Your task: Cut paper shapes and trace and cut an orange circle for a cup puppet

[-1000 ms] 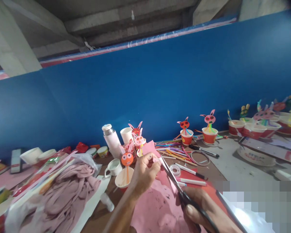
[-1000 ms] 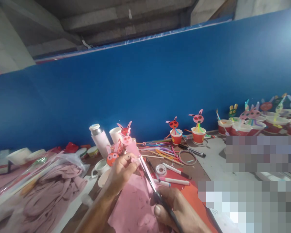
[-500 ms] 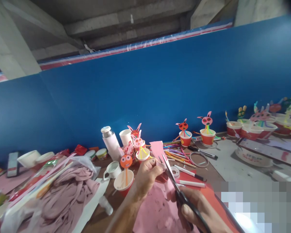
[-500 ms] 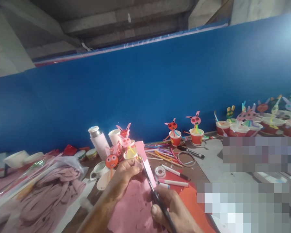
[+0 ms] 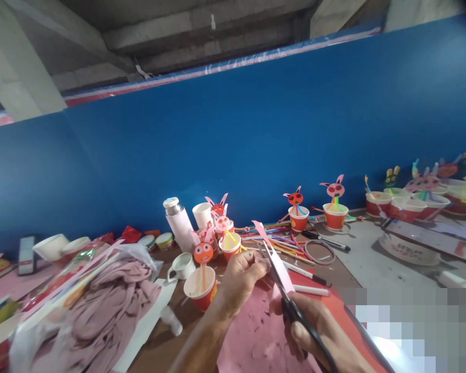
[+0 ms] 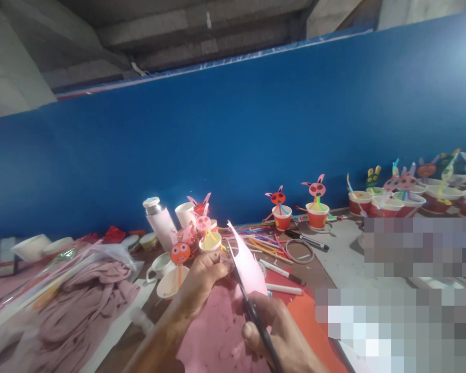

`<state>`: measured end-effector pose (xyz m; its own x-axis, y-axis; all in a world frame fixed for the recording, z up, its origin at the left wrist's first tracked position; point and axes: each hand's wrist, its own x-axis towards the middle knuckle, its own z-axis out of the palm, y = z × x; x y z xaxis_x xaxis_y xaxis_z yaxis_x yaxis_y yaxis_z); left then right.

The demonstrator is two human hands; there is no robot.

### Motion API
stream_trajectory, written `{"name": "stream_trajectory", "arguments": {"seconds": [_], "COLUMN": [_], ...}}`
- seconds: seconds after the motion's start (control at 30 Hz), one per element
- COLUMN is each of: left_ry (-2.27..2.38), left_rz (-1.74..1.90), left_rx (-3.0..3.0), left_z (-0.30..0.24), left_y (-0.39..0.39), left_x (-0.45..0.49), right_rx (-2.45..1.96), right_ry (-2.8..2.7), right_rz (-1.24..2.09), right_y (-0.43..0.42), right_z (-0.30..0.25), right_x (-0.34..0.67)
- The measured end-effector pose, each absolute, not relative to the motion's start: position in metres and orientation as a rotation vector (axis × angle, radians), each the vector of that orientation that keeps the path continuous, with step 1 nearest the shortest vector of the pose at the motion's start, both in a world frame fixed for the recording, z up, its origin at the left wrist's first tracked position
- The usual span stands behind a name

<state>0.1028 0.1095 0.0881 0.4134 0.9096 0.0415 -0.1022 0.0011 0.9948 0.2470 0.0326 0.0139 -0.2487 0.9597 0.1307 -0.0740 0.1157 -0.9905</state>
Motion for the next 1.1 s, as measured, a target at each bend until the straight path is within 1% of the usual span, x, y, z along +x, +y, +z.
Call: {"name": "stream_trajectory", "arguments": {"seconds": [0.67, 1.1], "left_ry": [0.744, 0.696], "left_rz": [1.007, 1.027], "left_rx": [1.276, 1.27], "left_z": [0.0864, 0.0823], "left_y": [0.1008, 0.1024], "left_x": [0.1125, 0.1124], "right_rx": [-0.986, -0.962], "right_ry": [-1.428, -1.425], "right_rz": [1.222, 1.228], "right_y": [0.0333, 0.0334], "right_z": [0.0097, 0.0165], "right_x": [0.2478, 0.2453]}}
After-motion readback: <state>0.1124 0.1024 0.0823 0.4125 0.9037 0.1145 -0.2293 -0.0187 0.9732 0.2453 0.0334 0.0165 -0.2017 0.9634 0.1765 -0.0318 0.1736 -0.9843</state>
